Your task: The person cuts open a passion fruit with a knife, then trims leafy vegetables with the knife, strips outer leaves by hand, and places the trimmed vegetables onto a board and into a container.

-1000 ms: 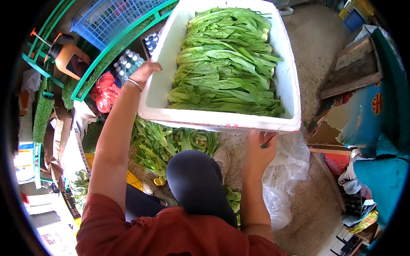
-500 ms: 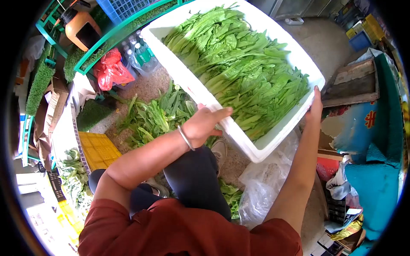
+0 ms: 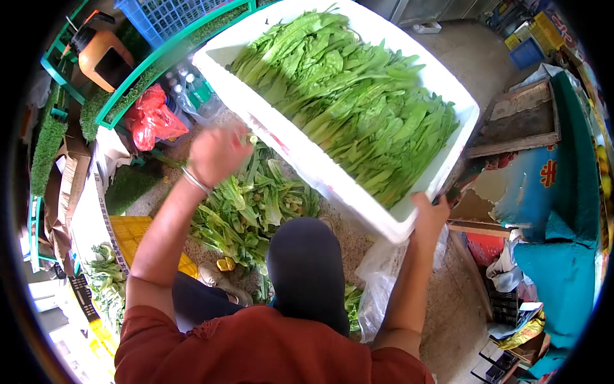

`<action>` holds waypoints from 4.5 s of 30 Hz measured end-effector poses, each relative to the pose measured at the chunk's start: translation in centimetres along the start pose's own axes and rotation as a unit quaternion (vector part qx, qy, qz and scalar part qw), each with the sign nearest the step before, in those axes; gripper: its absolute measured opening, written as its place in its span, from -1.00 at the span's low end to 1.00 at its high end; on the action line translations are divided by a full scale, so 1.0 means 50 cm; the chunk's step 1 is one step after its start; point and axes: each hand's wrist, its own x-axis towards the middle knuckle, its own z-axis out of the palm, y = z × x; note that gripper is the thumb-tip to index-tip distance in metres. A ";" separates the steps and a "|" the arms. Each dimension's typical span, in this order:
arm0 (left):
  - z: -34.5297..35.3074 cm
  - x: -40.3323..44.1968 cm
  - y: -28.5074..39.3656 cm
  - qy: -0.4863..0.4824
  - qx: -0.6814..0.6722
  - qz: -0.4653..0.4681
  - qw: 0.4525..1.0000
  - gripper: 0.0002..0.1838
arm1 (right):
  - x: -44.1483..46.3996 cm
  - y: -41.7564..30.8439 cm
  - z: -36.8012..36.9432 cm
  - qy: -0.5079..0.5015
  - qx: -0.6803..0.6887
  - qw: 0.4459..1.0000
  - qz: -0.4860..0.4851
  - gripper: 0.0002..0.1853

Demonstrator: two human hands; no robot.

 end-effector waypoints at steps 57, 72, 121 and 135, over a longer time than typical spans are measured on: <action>-0.049 -0.287 -0.146 0.172 -0.148 -0.012 0.974 -0.70 | 0.314 -0.336 0.310 -0.325 -0.344 0.877 0.082 -0.76; -0.057 -0.321 -0.050 -0.081 -0.741 -0.047 0.665 -0.60 | -0.121 -0.447 0.204 -0.495 -0.066 0.866 0.021 -0.56; -0.046 -0.425 -0.252 0.246 -0.809 -0.246 0.474 -0.51 | -0.522 -0.015 0.509 -0.545 0.041 0.835 -0.066 -0.69; -0.017 -0.414 -0.275 0.218 -0.784 -0.374 0.445 -0.35 | -0.522 0.082 0.487 -0.444 0.068 0.891 -0.058 -0.55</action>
